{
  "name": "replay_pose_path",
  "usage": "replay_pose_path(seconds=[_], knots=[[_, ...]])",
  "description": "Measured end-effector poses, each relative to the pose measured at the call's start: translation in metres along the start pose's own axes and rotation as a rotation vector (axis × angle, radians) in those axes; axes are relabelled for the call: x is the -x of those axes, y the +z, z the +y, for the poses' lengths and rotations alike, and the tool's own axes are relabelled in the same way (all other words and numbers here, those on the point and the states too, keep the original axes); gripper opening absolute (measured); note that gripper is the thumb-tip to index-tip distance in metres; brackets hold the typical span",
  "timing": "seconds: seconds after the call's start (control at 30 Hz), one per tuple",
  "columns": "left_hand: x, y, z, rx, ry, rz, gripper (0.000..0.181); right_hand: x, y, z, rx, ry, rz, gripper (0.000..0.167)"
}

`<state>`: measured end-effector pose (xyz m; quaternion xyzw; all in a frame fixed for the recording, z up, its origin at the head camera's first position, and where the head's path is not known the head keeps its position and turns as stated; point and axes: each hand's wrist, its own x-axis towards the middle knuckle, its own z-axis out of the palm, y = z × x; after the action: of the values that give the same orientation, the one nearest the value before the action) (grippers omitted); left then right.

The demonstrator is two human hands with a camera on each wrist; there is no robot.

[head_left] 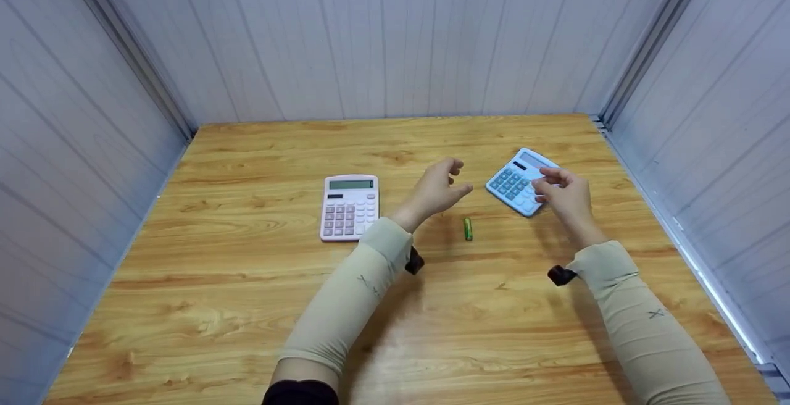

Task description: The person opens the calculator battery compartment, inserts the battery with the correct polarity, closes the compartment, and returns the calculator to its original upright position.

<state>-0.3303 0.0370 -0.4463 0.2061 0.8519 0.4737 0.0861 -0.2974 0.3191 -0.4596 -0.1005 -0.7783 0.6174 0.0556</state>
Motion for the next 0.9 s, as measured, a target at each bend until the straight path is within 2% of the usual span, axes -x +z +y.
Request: replay_pose_path(seconds=[0.1,0.33,0.6,0.9], knots=[[-0.004,0.005,0.0,0.006,-0.003,0.002,0.06,-0.002,-0.004,0.002,-0.023,0.022,0.016,0.049],[-0.014,0.017,0.001,0.025,-0.031,0.0,0.061,-0.008,-0.014,0.009,-0.033,0.014,0.058,0.051],[-0.026,0.03,0.004,0.059,-0.077,0.012,0.06,-0.019,-0.023,0.016,-0.038,0.116,0.079,0.055],[-0.037,0.049,0.001,0.128,-0.137,0.012,0.063,-0.03,-0.035,0.021,-0.024,0.211,0.113,0.06]])
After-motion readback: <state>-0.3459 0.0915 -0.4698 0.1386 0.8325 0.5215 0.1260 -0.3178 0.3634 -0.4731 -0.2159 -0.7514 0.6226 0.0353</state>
